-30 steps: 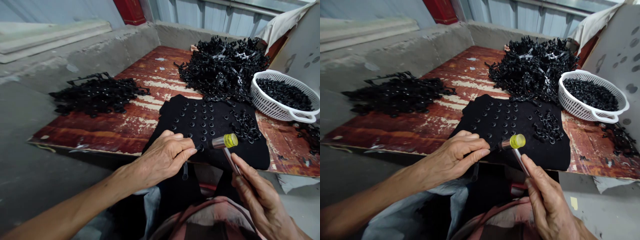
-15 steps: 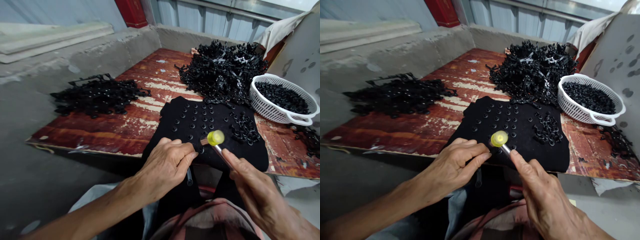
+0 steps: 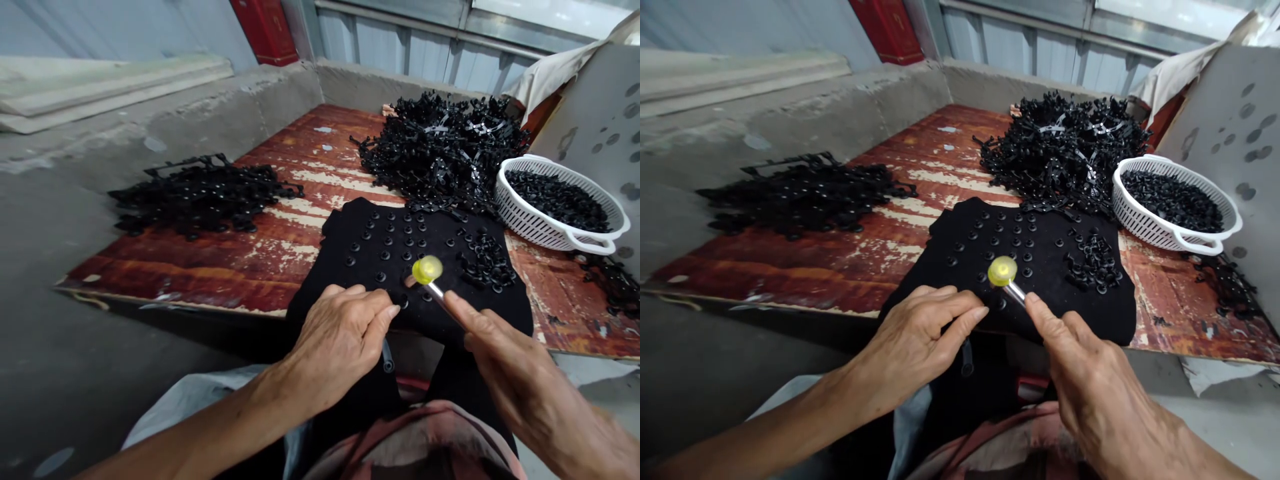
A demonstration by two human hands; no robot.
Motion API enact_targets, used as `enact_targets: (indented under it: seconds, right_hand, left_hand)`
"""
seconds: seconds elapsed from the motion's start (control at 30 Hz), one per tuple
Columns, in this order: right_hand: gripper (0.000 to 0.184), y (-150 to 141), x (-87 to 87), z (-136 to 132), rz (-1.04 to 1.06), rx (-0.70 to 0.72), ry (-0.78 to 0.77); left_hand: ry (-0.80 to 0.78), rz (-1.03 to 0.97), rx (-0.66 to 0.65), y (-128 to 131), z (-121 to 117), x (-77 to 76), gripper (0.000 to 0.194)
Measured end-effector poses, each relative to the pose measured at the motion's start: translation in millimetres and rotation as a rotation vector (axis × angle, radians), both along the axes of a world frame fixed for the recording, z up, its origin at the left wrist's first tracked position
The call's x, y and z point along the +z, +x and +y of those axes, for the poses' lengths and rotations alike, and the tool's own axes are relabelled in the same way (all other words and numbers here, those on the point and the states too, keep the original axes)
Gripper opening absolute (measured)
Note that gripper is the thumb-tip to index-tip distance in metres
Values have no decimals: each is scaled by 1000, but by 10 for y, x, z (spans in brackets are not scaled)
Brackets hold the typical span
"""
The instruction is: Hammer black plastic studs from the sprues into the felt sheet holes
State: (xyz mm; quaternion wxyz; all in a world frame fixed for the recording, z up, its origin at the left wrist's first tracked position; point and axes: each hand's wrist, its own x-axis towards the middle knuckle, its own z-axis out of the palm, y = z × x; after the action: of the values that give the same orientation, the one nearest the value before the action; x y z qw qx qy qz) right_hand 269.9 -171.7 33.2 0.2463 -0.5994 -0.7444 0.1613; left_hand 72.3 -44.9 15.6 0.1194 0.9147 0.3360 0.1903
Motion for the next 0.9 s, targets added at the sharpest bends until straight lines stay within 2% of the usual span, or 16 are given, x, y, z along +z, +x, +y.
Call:
enact_targets:
  seconds: [0.1, 0.27, 0.4, 0.73, 0.9]
  right_hand:
    - [69, -18, 17, -4, 38, -28, 136]
    - [63, -38, 38, 11, -11, 19, -35]
    - [70, -6, 31, 6, 42, -6, 14]
    - [72, -14, -88, -3, 4, -1, -97]
    - [71, -19, -99, 5, 77, -12, 13]
  left_hand:
    - [22, -9, 7, 6, -6, -7, 37]
    - [20, -4, -1, -8, -4, -5, 36]
    - [9, -11, -5, -19, -7, -14, 37]
    - [-1, 46, 41, 5, -18, -49, 36]
    - [-24, 138, 75, 44, -31, 6, 35]
